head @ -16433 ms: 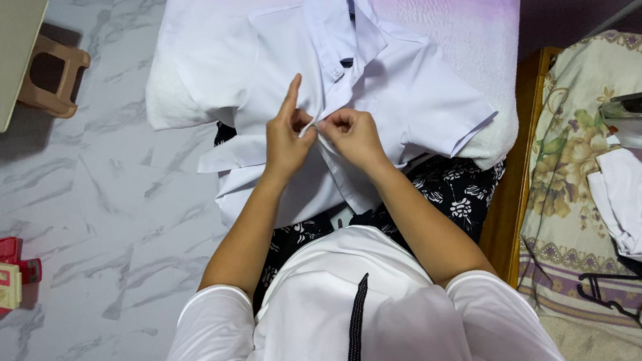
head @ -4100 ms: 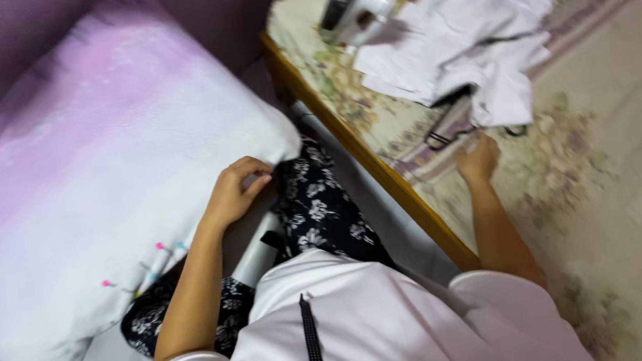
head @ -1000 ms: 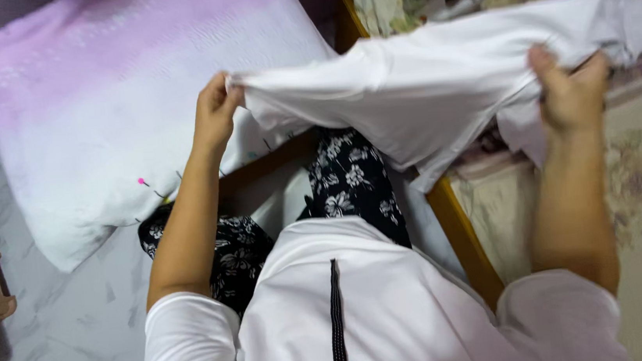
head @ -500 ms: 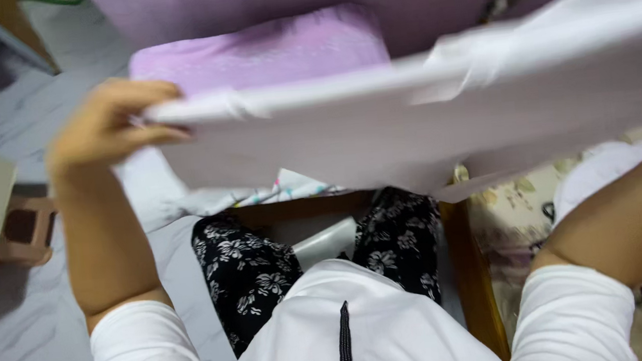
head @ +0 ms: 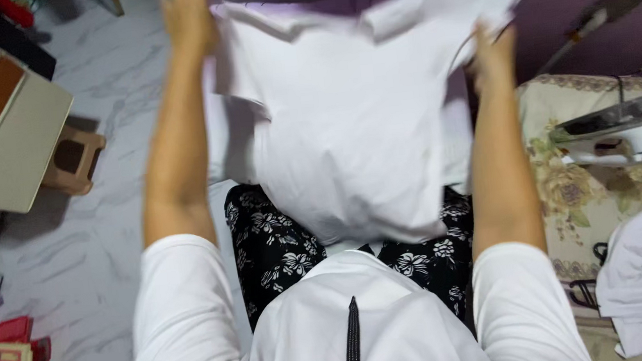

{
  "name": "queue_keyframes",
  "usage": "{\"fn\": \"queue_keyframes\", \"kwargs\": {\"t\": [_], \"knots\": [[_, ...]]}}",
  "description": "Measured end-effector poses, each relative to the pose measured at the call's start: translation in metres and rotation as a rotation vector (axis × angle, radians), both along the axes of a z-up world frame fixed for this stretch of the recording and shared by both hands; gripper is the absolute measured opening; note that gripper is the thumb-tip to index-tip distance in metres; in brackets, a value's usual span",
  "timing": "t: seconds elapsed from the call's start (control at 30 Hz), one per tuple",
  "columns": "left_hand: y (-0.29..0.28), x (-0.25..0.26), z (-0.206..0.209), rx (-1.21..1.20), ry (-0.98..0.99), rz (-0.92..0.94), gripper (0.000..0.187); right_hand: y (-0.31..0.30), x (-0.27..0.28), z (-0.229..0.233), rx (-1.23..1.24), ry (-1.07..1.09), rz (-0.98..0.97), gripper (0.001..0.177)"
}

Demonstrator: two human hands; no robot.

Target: The person irons a white shirt on a bed, smoothing the fabric and using an iron to remove wrinkles. The person then places the shirt on a hanger and proceeds to iron a white t-shirt, smoothing and pressing it flat.

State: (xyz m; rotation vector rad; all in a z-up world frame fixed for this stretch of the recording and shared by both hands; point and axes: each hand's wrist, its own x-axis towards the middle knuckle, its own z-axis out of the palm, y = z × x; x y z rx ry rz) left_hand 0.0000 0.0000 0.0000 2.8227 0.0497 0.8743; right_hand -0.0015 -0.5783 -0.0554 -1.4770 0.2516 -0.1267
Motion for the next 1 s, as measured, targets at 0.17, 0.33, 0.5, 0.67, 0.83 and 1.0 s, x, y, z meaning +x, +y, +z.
{"fn": "queue_keyframes", "kwargs": {"t": [0.17, 0.33, 0.5, 0.67, 0.83, 1.0], "knots": [[-0.026, -0.12, -0.152, -0.231, 0.11, 0.036, 0.058, 0.037, -0.124, -0.07, -0.362, 0.03, 0.168, 0.081], [-0.094, -0.25, -0.193, -0.412, 0.205, 0.15, 0.044, 0.037, -0.227, -0.081, -0.519, 0.241, 0.18, 0.072], [-0.124, -0.277, -0.198, -0.561, 0.246, 0.243, 0.034, 0.065, -0.257, -0.1, -0.41, 0.205, 0.21, 0.074], [-0.081, -0.281, -0.192, -1.436, 0.14, 0.13, 0.021, 0.04, -0.243, -0.109, -0.372, 0.145, 0.147, 0.055], [-0.061, -0.31, -0.179, -0.795, 0.582, 0.288, 0.025, 0.003, -0.26, -0.107, -0.596, 0.375, 0.491, 0.039], [-0.094, -0.289, -0.153, -0.527, 0.194, 0.254, 0.057, 0.011, -0.243, -0.101, -0.876, 0.361, 0.331, 0.027]]}}
